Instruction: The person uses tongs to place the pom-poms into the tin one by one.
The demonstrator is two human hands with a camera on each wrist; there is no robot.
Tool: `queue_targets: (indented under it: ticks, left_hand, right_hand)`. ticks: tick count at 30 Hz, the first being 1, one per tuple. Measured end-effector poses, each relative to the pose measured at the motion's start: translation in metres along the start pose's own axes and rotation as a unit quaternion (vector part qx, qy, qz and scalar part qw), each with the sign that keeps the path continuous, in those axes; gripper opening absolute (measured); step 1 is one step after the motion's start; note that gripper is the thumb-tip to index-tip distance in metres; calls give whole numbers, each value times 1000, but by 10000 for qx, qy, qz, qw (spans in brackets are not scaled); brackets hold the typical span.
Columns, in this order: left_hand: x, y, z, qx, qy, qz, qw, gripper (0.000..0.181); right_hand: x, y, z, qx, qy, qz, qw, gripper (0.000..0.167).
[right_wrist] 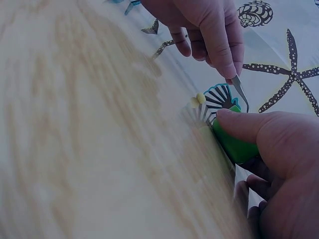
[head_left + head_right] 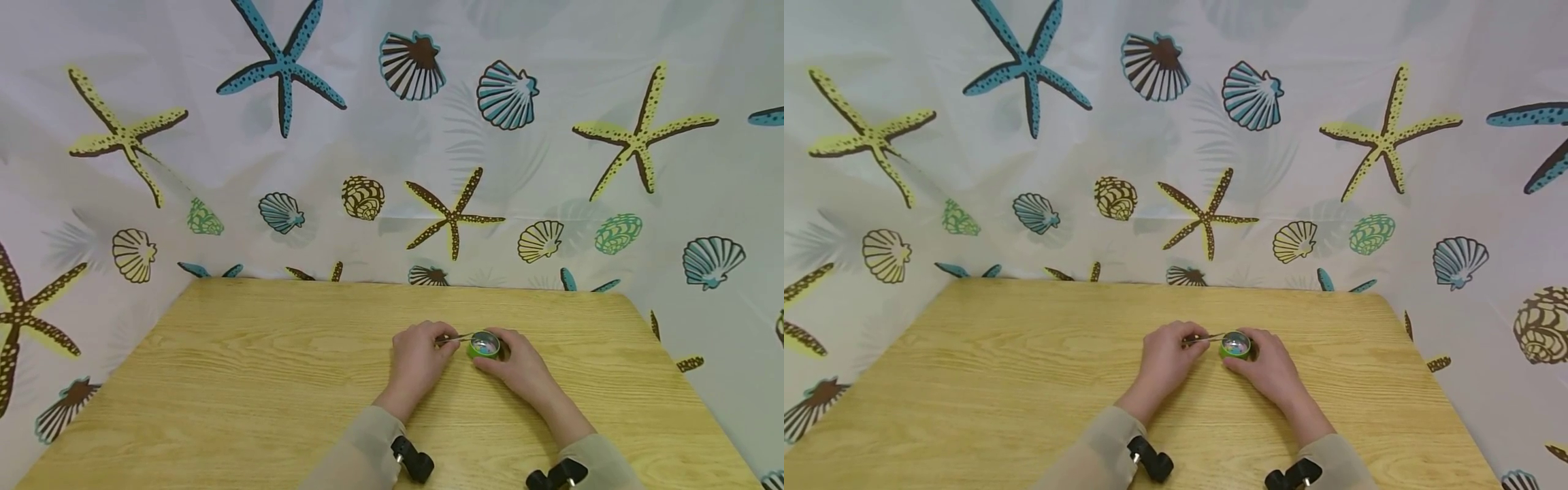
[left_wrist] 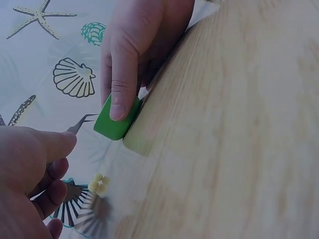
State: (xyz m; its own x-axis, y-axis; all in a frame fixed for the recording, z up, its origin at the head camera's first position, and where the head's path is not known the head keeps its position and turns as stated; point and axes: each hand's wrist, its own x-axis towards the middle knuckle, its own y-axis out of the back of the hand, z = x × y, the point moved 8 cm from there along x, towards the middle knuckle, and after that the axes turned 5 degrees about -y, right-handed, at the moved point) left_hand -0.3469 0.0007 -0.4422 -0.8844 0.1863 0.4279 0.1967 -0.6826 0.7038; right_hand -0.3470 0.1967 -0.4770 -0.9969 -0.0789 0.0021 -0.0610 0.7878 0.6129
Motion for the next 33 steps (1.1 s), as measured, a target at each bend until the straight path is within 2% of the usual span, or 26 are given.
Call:
queue_targets:
  ticks: [3, 7, 11, 15, 26, 33]
  left_hand:
    - [1, 3, -2, -2, 35, 30, 10000, 8]
    - [2, 15, -9, -5, 110, 202, 9997, 9]
    - [2, 27, -20, 63, 230, 392, 9989, 9]
    - [1, 33, -29, 84, 295, 479, 9984, 9]
    - [-4, 29, -47, 172, 469, 362, 9981, 7]
    - [-5, 25, -50, 244, 540, 268, 9979, 5]
  right_hand:
    - [0, 0, -1, -7, -1, -15, 10000, 68]
    - [0, 0, -2, -17, 41, -10, 10000, 68]
    - [1, 1, -1, -44, 34, 5, 10000, 68]
    - [0, 0, -1, -49, 43, -39, 10000, 68]
    - [0, -1, 2, -25, 27, -43, 10000, 68]
    - [0, -1, 3, -37, 4, -42, 10000, 69]
